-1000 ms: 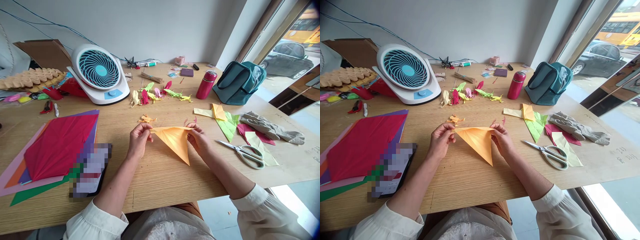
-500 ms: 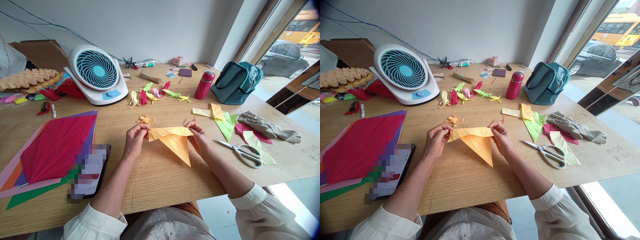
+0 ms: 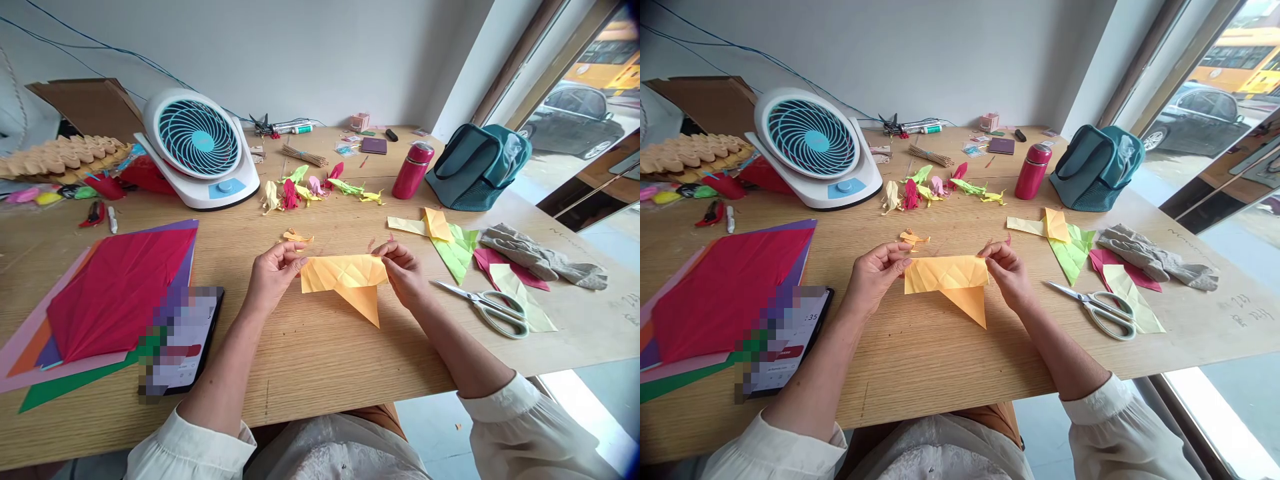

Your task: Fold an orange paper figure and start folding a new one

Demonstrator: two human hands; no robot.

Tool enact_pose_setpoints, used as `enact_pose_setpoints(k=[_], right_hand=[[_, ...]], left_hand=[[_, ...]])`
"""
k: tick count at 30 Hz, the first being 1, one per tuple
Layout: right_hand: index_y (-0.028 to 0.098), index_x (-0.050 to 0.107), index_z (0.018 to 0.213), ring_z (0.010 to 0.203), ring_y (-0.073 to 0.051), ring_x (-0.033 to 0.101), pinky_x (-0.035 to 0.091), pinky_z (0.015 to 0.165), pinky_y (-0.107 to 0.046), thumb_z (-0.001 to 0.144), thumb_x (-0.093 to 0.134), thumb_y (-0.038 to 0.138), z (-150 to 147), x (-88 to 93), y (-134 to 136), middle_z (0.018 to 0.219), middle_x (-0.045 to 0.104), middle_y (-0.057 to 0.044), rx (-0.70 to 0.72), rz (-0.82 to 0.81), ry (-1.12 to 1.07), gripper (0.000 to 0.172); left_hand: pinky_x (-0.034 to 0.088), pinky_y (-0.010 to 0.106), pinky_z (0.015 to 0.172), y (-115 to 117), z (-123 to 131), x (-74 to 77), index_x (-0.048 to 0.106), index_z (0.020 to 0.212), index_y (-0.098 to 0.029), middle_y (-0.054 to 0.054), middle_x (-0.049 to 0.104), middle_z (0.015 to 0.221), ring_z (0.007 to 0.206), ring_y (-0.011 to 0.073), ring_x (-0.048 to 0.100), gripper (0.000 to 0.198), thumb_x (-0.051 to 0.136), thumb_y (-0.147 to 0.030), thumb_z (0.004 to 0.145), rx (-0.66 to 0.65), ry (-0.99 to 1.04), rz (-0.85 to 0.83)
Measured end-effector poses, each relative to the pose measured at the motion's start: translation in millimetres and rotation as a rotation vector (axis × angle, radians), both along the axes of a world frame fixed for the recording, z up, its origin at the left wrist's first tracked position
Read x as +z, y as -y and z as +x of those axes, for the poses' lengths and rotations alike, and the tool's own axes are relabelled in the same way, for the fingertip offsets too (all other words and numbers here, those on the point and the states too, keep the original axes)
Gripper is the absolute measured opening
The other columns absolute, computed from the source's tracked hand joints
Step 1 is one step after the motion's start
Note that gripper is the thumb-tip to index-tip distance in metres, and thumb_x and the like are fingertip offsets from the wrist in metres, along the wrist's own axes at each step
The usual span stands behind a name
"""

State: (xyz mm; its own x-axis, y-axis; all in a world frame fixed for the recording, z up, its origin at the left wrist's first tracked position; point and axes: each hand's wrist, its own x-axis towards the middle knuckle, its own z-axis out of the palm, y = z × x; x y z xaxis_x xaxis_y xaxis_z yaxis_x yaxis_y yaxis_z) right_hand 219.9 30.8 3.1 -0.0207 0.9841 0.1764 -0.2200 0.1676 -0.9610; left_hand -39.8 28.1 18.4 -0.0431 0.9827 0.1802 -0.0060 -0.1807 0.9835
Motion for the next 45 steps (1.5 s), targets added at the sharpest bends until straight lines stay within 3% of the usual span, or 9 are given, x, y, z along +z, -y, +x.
enact_pose_setpoints(k=[8, 16, 22, 28, 33, 39, 45], right_hand=[[0.029, 0.075, 0.078, 0.078, -0.020, 0.058, 0.045, 0.074, -0.035, 0.074, 0.082, 0.051, 9.9, 8.7, 1.5, 0.081, 0.069, -0.003, 0.039, 0.092, 0.175, 0.023], [0.026, 0.077, 0.091, 0.082, -0.018, 0.062, 0.049, 0.078, -0.033, 0.085, 0.073, 0.050, 15.2, 8.6, 1.9, 0.087, 0.071, -0.004, 0.142, 0.059, 0.223, 0.025], [0.023, 0.069, 0.080, 0.075, -0.015, 0.058, 0.050, 0.070, -0.030, 0.072, 0.085, 0.048, 6.9, 7.4, -2.7, 0.078, 0.065, -0.001, 0.116, 0.070, 0.149, 0.030], [0.024, 0.068, 0.093, 0.074, -0.014, 0.059, 0.051, 0.071, -0.029, 0.072, 0.086, 0.047, 8.3, 9.6, -3.2, 0.078, 0.065, 0.000, 0.138, 0.028, 0.130, 0.037], [0.022, 0.067, 0.093, 0.069, -0.012, 0.056, 0.047, 0.066, -0.028, 0.072, 0.085, 0.048, 10.7, 7.8, -4.0, 0.072, 0.062, 0.001, 0.196, -0.028, 0.164, 0.038], [0.022, 0.066, 0.093, 0.068, -0.013, 0.057, 0.046, 0.066, -0.029, 0.071, 0.084, 0.050, 9.8, 6.8, -4.8, 0.072, 0.061, 0.001, 0.183, -0.040, 0.183, 0.040], [0.019, 0.065, 0.092, 0.065, -0.012, 0.052, 0.041, 0.062, -0.028, 0.073, 0.082, 0.044, 11.9, 6.8, -3.7, 0.072, 0.059, 0.002, 0.277, -0.095, 0.243, 0.036]], left_hand=[[0.051, 0.023, 0.062, -1.9, -15.3, -2.4, 0.083, 0.093, -0.021, 0.006, 0.078, 0.083, 0.067, 0.0147, 0.064, 0.024, 0.079, -0.036, 0.075, -0.073, -0.239, 0.014], [0.051, 0.026, 0.071, -2.4, -16.9, 1.7, 0.081, 0.086, -0.020, 0.006, 0.078, 0.085, 0.077, 0.0175, 0.068, 0.018, 0.078, -0.035, 0.077, -0.055, -0.246, 0.078], [0.051, 0.027, 0.074, -0.3, -15.4, 4.6, 0.080, 0.087, -0.018, 0.005, 0.077, 0.087, 0.081, 0.0180, 0.068, 0.019, 0.077, -0.035, 0.078, -0.053, -0.301, 0.089], [0.051, 0.028, 0.075, -1.5, -16.9, 2.8, 0.079, 0.088, -0.018, 0.005, 0.077, 0.088, 0.080, 0.0179, 0.068, 0.018, 0.075, -0.033, 0.079, -0.015, -0.321, 0.126], [0.050, 0.027, 0.074, -1.5, -18.0, 4.8, 0.079, 0.087, -0.017, 0.005, 0.076, 0.087, 0.080, 0.0176, 0.067, 0.016, 0.073, -0.032, 0.080, -0.012, -0.344, 0.143], [0.048, 0.028, 0.078, -2.0, -18.3, 4.7, 0.079, 0.090, -0.017, 0.006, 0.077, 0.092, 0.086, 0.0189, 0.067, 0.022, 0.074, -0.037, 0.080, -0.059, -0.270, 0.067], [0.046, 0.025, 0.075, 0.4, -15.1, 7.0, 0.077, 0.086, -0.017, 0.004, 0.074, 0.090, 0.082, 0.0155, 0.063, 0.028, 0.079, -0.041, 0.072, -0.083, -0.116, -0.118]])
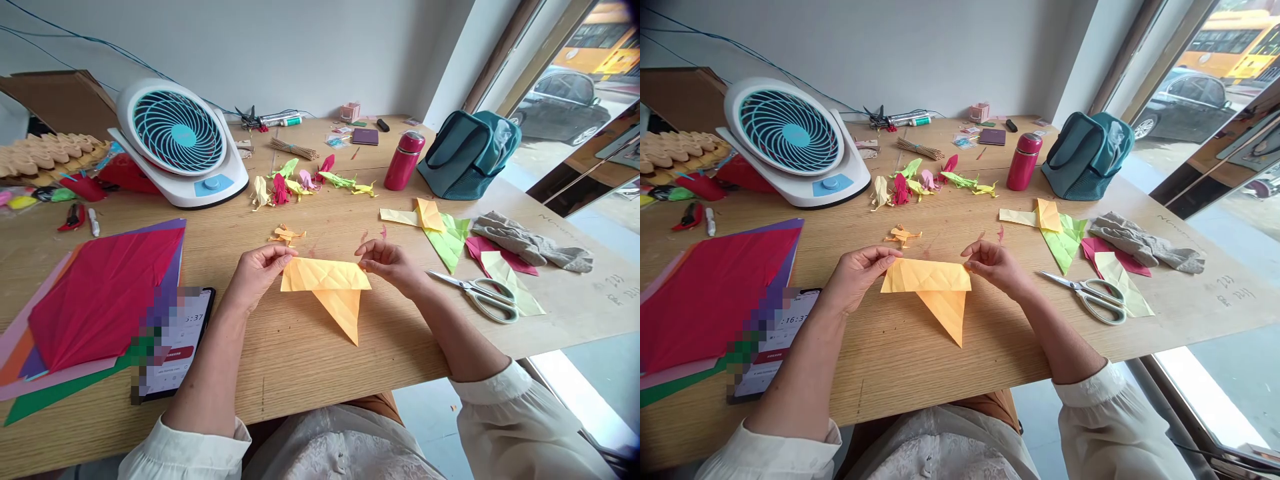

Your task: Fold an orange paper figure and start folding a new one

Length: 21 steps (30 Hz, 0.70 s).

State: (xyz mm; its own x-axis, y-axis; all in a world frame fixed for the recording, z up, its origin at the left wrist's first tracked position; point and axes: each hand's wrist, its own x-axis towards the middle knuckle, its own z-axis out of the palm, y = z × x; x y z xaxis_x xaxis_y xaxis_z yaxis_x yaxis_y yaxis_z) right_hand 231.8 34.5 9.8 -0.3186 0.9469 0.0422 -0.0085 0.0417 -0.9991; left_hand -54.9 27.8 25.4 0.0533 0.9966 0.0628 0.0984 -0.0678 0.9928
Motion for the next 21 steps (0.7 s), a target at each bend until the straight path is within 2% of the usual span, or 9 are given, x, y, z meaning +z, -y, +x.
enact_pose_setpoints(k=[3, 5, 9, 12, 16, 19, 21], right_hand=[[0.018, 0.066, 0.094, 0.063, -0.011, 0.050, 0.039, 0.059, -0.027, 0.076, 0.079, 0.043, 2.5, -1.5, 1.0, 0.069, 0.057, 0.003, 0.071, -0.070, 0.085, 0.033], [0.018, 0.067, 0.098, 0.067, -0.013, 0.054, 0.043, 0.064, -0.029, 0.080, 0.076, 0.044, 4.5, -1.5, 1.8, 0.073, 0.062, 0.001, 0.111, -0.092, 0.122, 0.033], [0.020, 0.065, 0.113, 0.086, -0.017, 0.064, 0.050, 0.082, -0.035, 0.087, 0.071, 0.044, 8.7, 0.8, 3.4, 0.098, 0.073, -0.007, 0.271, -0.066, 0.117, 0.036], [0.021, 0.060, 0.125, 0.102, -0.020, 0.066, 0.051, 0.091, -0.037, 0.087, 0.072, 0.041, 11.8, 1.0, 3.2, 0.115, 0.071, -0.010, 0.400, -0.032, 0.124, 0.044], [0.023, 0.055, 0.134, 0.106, -0.020, 0.065, 0.052, 0.091, -0.038, 0.086, 0.073, 0.038, 14.0, 0.8, 3.6, 0.127, 0.065, -0.012, 0.444, 0.053, 0.255, 0.053], [0.025, 0.050, 0.142, 0.122, -0.024, 0.059, 0.053, 0.093, -0.038, 0.080, 0.079, 0.036, 10.8, 3.1, 7.0, 0.135, 0.061, -0.012, 0.484, 0.068, 0.304, 0.069], [0.025, 0.049, 0.144, 0.125, -0.025, 0.058, 0.054, 0.093, -0.037, 0.076, 0.082, 0.036, 5.4, 3.4, 9.7, 0.138, 0.060, -0.012, 0.508, 0.062, 0.287, 0.076]], left_hand=[[0.043, 0.022, 0.064, 1.2, 2.0, -0.5, 0.075, 0.087, -0.016, 0.001, 0.069, 0.079, 0.070, 0.0122, 0.058, 0.032, 0.080, -0.039, 0.065, -0.005, 0.052, -0.189], [0.042, 0.021, 0.060, 1.6, 2.7, -1.5, 0.074, 0.087, -0.016, 0.000, 0.067, 0.077, 0.067, 0.0110, 0.056, 0.032, 0.079, -0.037, 0.063, 0.011, 0.046, -0.261], [0.043, 0.019, 0.054, 2.5, 3.8, -0.8, 0.073, 0.085, -0.016, 0.000, 0.064, 0.080, 0.070, 0.0116, 0.054, 0.032, 0.074, -0.035, 0.060, 0.055, 0.001, -0.311], [0.043, 0.019, 0.050, 3.1, 5.7, 2.8, 0.071, 0.085, -0.015, -0.001, 0.060, 0.073, 0.065, 0.0113, 0.052, 0.033, 0.071, -0.034, 0.057, 0.081, 0.017, -0.374], [0.045, 0.019, 0.048, 3.0, 7.9, 5.9, 0.071, 0.083, -0.015, -0.001, 0.059, 0.071, 0.063, 0.0108, 0.053, 0.032, 0.068, -0.032, 0.056, 0.101, 0.034, -0.386], [0.045, 0.018, 0.047, 2.0, 7.8, 4.5, 0.071, 0.082, -0.014, -0.001, 0.057, 0.069, 0.061, 0.0096, 0.051, 0.029, 0.068, -0.029, 0.057, 0.108, 0.047, -0.386], [0.044, 0.018, 0.046, 1.3, 7.4, 2.8, 0.072, 0.082, -0.015, -0.001, 0.056, 0.067, 0.058, 0.0086, 0.049, 0.028, 0.068, -0.028, 0.058, 0.107, 0.061, -0.393]])
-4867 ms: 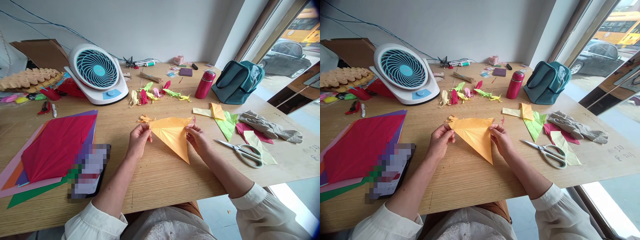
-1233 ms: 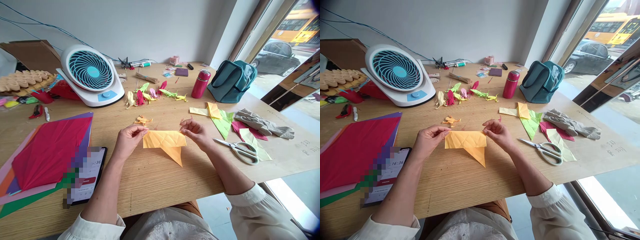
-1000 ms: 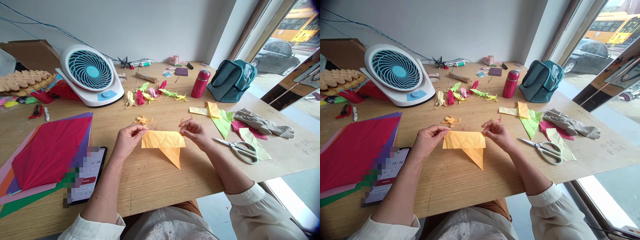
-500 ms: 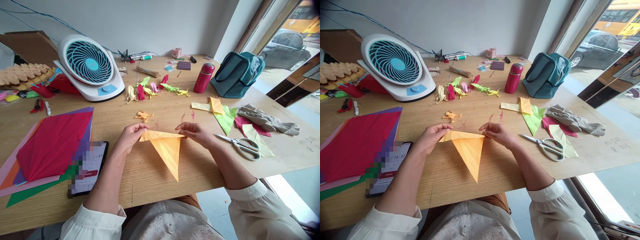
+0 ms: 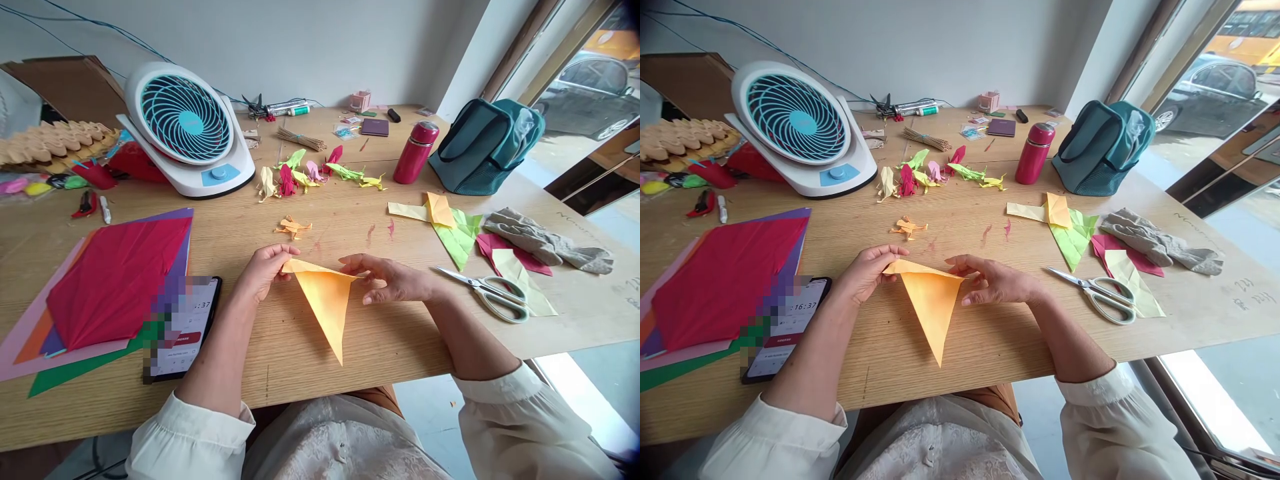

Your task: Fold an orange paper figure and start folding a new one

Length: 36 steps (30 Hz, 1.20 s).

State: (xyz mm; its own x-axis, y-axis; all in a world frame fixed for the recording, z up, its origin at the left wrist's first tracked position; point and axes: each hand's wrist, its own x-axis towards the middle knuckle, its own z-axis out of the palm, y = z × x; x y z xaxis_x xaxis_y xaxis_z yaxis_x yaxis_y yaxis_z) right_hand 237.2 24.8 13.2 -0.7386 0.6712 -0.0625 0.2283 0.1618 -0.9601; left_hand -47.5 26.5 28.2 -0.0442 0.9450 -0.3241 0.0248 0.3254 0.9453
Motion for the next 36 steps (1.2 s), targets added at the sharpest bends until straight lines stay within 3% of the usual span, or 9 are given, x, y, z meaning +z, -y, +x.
enact_pose_setpoints(k=[4, 8, 13, 16, 21, 26, 29, 32, 36], right_hand=[[0.023, 0.058, 0.130, 0.100, -0.021, 0.068, 0.056, 0.082, -0.035, 0.082, 0.075, 0.036, -13.6, -7.7, 1.8, 0.116, 0.071, -0.008, -0.140, -0.002, 0.015, 0.052], [0.020, 0.068, 0.105, 0.083, -0.020, 0.067, 0.054, 0.072, -0.033, 0.085, 0.071, 0.037, -20.2, -19.1, -0.6, 0.091, 0.073, -0.005, -0.318, 0.044, 0.029, 0.026], [0.021, 0.068, 0.098, 0.088, -0.024, 0.068, 0.056, 0.077, -0.037, 0.080, 0.076, 0.049, -21.4, -24.0, -2.9, 0.091, 0.071, -0.006, -0.441, -0.052, -0.149, 0.034], [0.022, 0.066, 0.102, 0.096, -0.026, 0.067, 0.056, 0.082, -0.039, 0.077, 0.079, 0.053, -23.1, -23.1, -3.8, 0.098, 0.071, -0.006, -0.508, -0.084, -0.241, 0.042], [0.023, 0.065, 0.101, 0.097, -0.024, 0.067, 0.055, 0.086, -0.038, 0.073, 0.082, 0.053, -25.2, -18.6, -3.8, 0.103, 0.072, -0.007, -0.591, -0.085, -0.337, 0.045], [0.023, 0.063, 0.097, 0.093, -0.023, 0.066, 0.055, 0.082, -0.038, 0.073, 0.081, 0.056, -24.6, -16.3, -3.4, 0.099, 0.071, -0.007, -0.624, -0.051, -0.332, 0.044], [0.023, 0.062, 0.098, 0.091, -0.023, 0.065, 0.054, 0.080, -0.037, 0.074, 0.080, 0.056, -24.7, -16.4, -3.4, 0.098, 0.070, -0.006, -0.618, -0.047, -0.325, 0.044], [0.024, 0.059, 0.092, 0.086, -0.021, 0.063, 0.052, 0.074, -0.035, 0.076, 0.077, 0.057, -24.4, -18.1, -3.8, 0.094, 0.068, -0.006, -0.614, 0.012, -0.309, 0.041], [0.024, 0.051, 0.080, 0.068, -0.017, 0.052, 0.043, 0.060, -0.031, 0.081, 0.074, 0.044, -20.0, -24.5, -4.8, 0.073, 0.056, 0.000, -0.649, 0.202, -0.153, 0.030]], left_hand=[[0.042, 0.017, 0.044, -0.5, -0.3, -3.2, 0.072, 0.082, -0.015, -0.001, 0.056, 0.067, 0.055, 0.0075, 0.047, 0.024, 0.071, -0.026, 0.060, -0.022, 0.044, -0.005], [0.041, 0.018, 0.045, -1.4, -0.3, -8.3, 0.073, 0.086, -0.015, -0.001, 0.058, 0.069, 0.054, 0.0070, 0.047, 0.030, 0.078, -0.037, 0.066, -0.048, 0.075, 0.028], [0.048, 0.023, 0.053, -3.8, 1.5, -13.9, 0.070, 0.101, -0.016, 0.010, 0.073, 0.094, 0.074, 0.0175, 0.066, 0.070, 0.060, -0.080, 0.073, -0.071, 0.138, 0.058], [0.052, 0.026, 0.059, -4.1, 4.5, -15.1, 0.066, 0.109, -0.018, 0.013, 0.074, 0.107, 0.091, 0.0241, 0.070, 0.082, 0.050, -0.089, 0.072, -0.136, 0.162, 0.070], [0.055, 0.031, 0.073, -3.5, 7.1, -17.7, 0.061, 0.115, -0.018, 0.013, 0.075, 0.109, 0.092, 0.0237, 0.072, 0.078, 0.054, -0.084, 0.074, -0.145, 0.190, 0.123], [0.054, 0.029, 0.072, -1.3, 5.3, -16.5, 0.061, 0.112, -0.018, 0.011, 0.075, 0.101, 0.085, 0.0206, 0.071, 0.066, 0.057, -0.076, 0.079, -0.119, 0.182, 0.183], [0.053, 0.028, 0.075, -0.5, 5.6, -13.9, 0.062, 0.112, -0.018, 0.011, 0.073, 0.110, 0.093, 0.0204, 0.070, 0.057, 0.070, -0.063, 0.078, -0.163, 0.139, 0.246], [0.053, 0.030, 0.084, -1.7, 6.2, -14.5, 0.062, 0.111, -0.017, 0.011, 0.072, 0.115, 0.104, 0.0227, 0.067, 0.054, 0.083, -0.043, 0.069, -0.218, 0.031, 0.364], [0.051, 0.031, 0.081, -2.9, 6.0, -20.9, 0.063, 0.103, -0.020, 0.004, 0.073, 0.099, 0.090, 0.0200, 0.068, 0.038, 0.078, -0.028, 0.069, -0.216, -0.319, 0.489]])
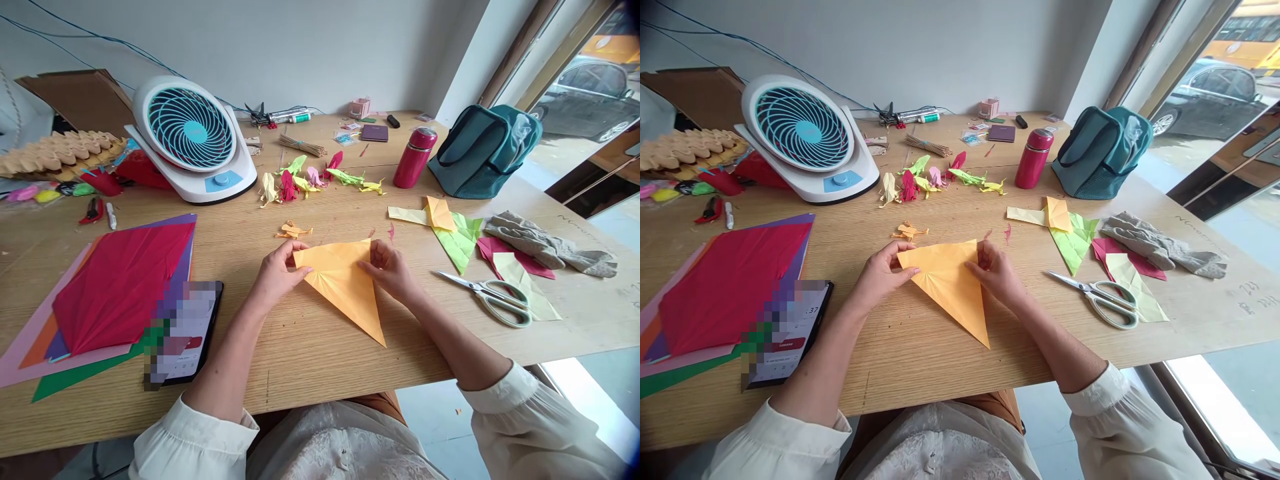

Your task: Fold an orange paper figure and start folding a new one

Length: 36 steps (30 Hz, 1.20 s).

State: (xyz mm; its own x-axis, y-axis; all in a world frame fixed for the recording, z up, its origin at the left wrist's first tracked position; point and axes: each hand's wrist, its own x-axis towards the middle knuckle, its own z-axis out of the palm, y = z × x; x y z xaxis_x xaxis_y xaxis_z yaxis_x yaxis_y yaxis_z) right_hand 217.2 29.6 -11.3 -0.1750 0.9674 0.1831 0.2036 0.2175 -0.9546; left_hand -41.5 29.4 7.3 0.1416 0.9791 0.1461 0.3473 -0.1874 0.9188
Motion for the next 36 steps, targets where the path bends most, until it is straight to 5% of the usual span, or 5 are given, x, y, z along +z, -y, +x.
enact_pose_setpoints(k=[5, 11, 21, 28, 36], right_hand=[[0.023, 0.056, 0.094, 0.067, -0.016, 0.051, 0.041, 0.060, -0.030, 0.079, 0.071, 0.026, 7.8, -5.7, 2.3, 0.076, 0.055, 0.002, -0.003, 0.012, 0.256, 0.022], [0.024, 0.051, 0.134, 0.099, -0.027, 0.061, 0.049, 0.089, -0.043, 0.078, 0.071, 0.024, 10.3, 1.5, 3.4, 0.117, 0.065, -0.010, 0.097, 0.205, 0.614, 0.059], [0.020, 0.054, 0.135, 0.110, -0.033, 0.059, 0.045, 0.095, -0.045, 0.080, 0.069, 0.018, 8.0, 8.0, -8.8, 0.121, 0.067, -0.013, 0.292, 0.393, 0.843, 0.057], [0.019, 0.063, 0.117, 0.097, -0.028, 0.061, 0.043, 0.084, -0.038, 0.084, 0.063, 0.013, 6.5, 12.4, 0.2, 0.107, 0.071, -0.010, 0.249, 0.399, 0.903, 0.034], [0.020, 0.072, 0.098, 0.086, -0.022, 0.059, 0.041, 0.079, -0.035, 0.089, 0.058, 0.011, 9.5, 19.4, 7.7, 0.095, 0.068, -0.009, 0.323, 0.427, 0.950, 0.018]], left_hand=[[0.047, 0.031, 0.075, 3.6, 2.8, -9.1, 0.063, 0.105, -0.024, 0.001, 0.071, 0.093, 0.081, 0.0195, 0.065, 0.036, 0.074, -0.019, 0.072, 0.001, -0.374, 0.055], [0.048, 0.036, 0.085, 3.1, 0.7, -17.0, 0.060, 0.113, -0.025, 0.005, 0.071, 0.110, 0.099, 0.0260, 0.066, 0.041, 0.073, -0.018, 0.075, -0.096, -0.551, 0.183], [0.014, 0.056, 0.118, 6.3, 19.5, 12.8, 0.038, 0.150, -0.020, 0.015, 0.051, 0.150, 0.146, 0.0359, 0.035, 0.077, 0.073, -0.016, 0.081, -0.368, -0.867, 0.443], [0.030, 0.050, 0.102, 0.5, 38.7, 22.7, 0.057, 0.129, -0.020, 0.012, 0.070, 0.118, 0.109, 0.0357, 0.062, 0.067, 0.082, -0.013, 0.068, -0.278, -0.965, 0.263], [0.035, 0.044, 0.090, 7.0, 37.3, 25.5, 0.073, 0.087, -0.022, 0.005, 0.071, 0.096, 0.100, 0.0303, 0.062, 0.016, 0.074, -0.012, 0.075, -0.342, -1.045, 0.243]])
